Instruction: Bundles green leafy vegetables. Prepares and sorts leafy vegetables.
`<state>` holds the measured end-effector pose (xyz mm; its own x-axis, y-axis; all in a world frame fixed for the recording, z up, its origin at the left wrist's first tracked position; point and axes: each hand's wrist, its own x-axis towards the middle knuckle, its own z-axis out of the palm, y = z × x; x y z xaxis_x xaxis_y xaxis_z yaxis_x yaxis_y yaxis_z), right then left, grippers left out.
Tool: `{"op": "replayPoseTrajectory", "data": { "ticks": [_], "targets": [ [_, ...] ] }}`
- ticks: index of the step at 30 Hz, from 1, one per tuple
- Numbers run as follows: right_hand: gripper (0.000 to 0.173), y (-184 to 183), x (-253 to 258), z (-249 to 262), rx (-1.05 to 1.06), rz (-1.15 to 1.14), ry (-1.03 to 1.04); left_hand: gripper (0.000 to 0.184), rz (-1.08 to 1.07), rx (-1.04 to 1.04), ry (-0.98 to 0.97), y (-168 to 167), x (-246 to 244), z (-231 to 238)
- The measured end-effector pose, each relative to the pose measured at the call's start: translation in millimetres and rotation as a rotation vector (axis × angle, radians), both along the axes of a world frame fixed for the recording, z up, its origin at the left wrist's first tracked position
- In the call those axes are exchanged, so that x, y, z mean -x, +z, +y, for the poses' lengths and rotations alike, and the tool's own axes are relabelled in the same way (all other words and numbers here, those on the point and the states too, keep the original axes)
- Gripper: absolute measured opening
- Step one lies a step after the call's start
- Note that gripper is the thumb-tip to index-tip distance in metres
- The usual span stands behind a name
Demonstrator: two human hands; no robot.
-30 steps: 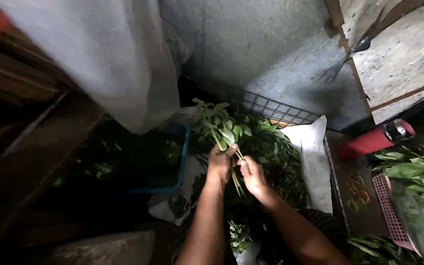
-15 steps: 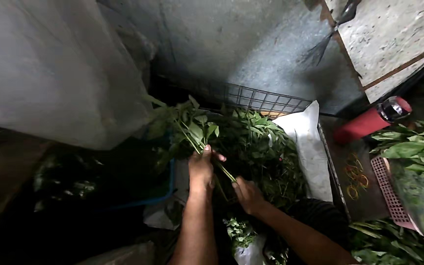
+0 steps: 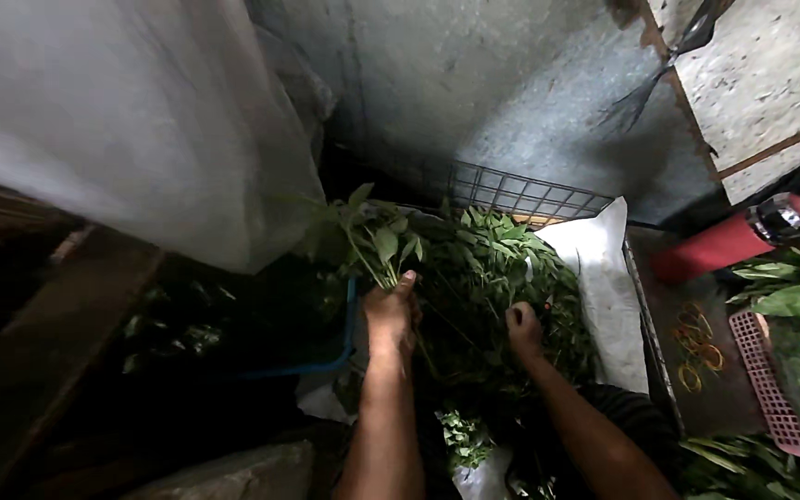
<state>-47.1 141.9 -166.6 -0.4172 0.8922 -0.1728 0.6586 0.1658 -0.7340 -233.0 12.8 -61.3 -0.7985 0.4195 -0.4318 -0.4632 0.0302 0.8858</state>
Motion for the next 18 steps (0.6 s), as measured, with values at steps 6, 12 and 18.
{"op": "replayPoseTrajectory", "data": {
  "ticks": [6, 12, 18],
  "targets": [
    [0.023, 44, 60, -50, -0.089, 0.522, 0.177, 0.015, 0.08, 0.107, -0.248, 1, -13, 9],
    [0.018, 46, 82, -75, -0.018, 0.521, 0.299, 0.017, 0.234, 0.253, -0.237, 1, -6, 1],
    [0.025, 20, 61, -73, 0.191, 0.243, 0.547, 0.032, 0.429, 0.212, 0.09, -5, 8, -16]
  ]
}}
